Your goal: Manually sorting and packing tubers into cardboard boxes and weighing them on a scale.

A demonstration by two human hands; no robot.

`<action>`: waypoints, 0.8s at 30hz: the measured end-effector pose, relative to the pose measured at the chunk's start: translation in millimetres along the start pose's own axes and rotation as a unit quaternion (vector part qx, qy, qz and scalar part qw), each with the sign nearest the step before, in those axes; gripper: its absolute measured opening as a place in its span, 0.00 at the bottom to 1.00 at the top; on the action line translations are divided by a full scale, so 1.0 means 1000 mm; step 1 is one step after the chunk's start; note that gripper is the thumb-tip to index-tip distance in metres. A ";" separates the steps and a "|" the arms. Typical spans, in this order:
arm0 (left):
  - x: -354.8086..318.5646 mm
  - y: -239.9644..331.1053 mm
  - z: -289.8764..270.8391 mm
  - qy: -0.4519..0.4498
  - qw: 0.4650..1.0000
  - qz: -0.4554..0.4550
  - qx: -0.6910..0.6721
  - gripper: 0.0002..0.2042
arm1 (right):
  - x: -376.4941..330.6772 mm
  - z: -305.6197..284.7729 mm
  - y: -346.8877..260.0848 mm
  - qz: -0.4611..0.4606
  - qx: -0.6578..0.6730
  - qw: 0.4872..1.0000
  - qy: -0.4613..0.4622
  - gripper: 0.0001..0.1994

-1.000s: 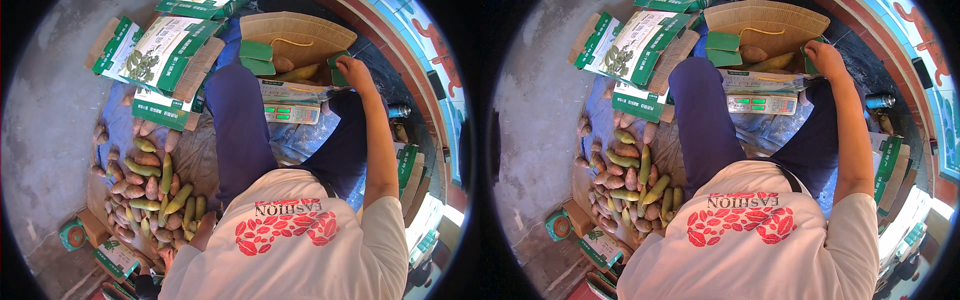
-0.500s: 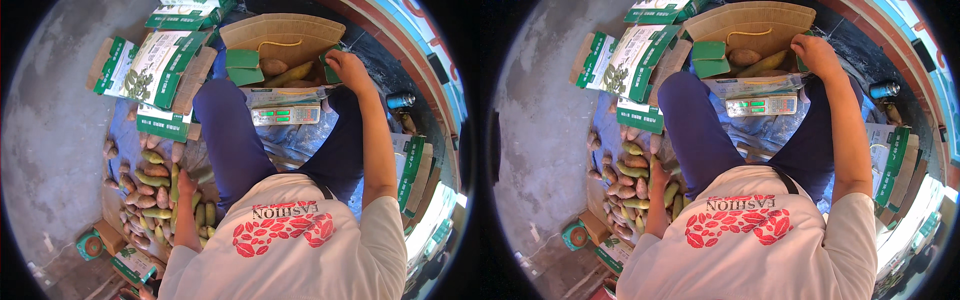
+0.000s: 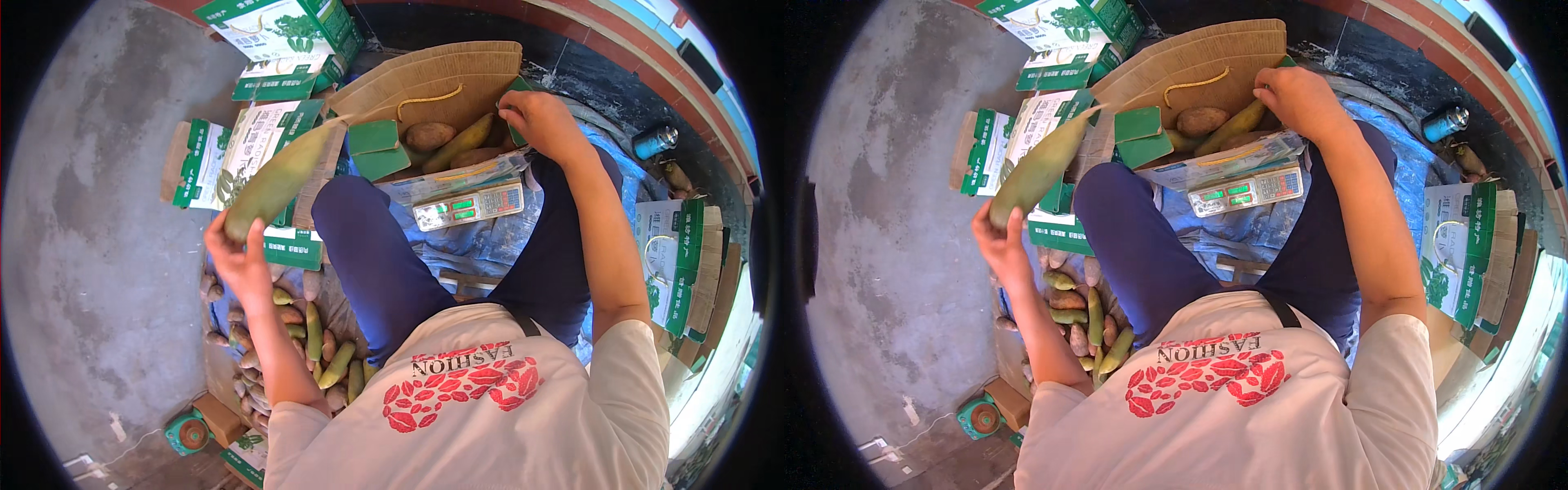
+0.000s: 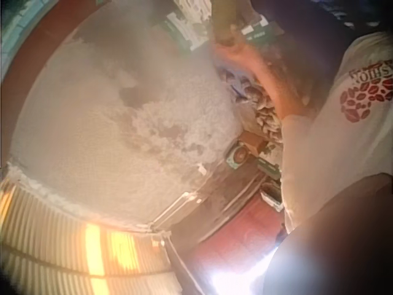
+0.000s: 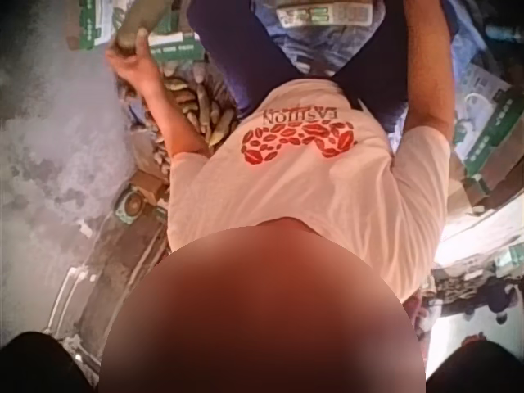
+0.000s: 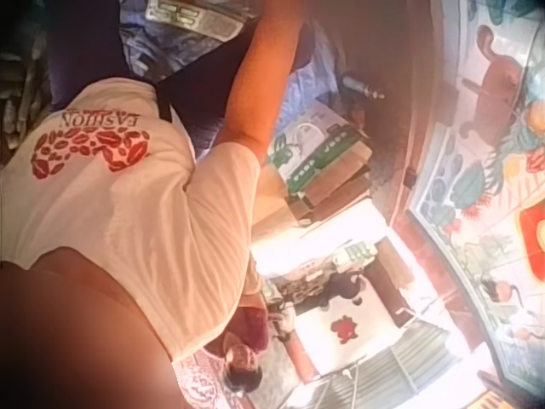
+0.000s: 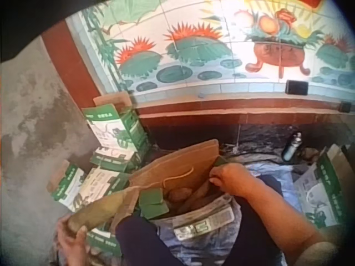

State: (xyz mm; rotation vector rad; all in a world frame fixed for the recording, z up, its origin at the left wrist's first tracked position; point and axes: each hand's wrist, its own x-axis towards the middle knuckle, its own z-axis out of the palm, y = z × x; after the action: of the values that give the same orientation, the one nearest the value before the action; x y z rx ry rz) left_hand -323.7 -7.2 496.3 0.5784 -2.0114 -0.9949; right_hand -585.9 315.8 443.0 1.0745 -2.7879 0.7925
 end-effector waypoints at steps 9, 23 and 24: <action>0.030 0.016 0.137 -0.271 0.960 0.053 0.054 0.22 | -0.006 -0.005 0.002 0.011 0.002 1.000 0.004 0.09; 0.021 -0.021 0.085 -0.220 0.973 0.018 0.070 0.10 | -0.004 -0.007 -0.006 0.021 0.017 1.000 -0.009 0.09; 0.017 -0.033 0.073 -0.205 0.978 -0.004 0.045 0.10 | -0.003 -0.006 -0.007 0.019 0.016 1.000 -0.011 0.09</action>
State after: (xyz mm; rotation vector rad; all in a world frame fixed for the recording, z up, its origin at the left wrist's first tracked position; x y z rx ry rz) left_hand -391.4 -5.6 449.9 0.4543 -2.4284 -1.0996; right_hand -580.1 316.7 450.6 1.0441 -2.8317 0.8368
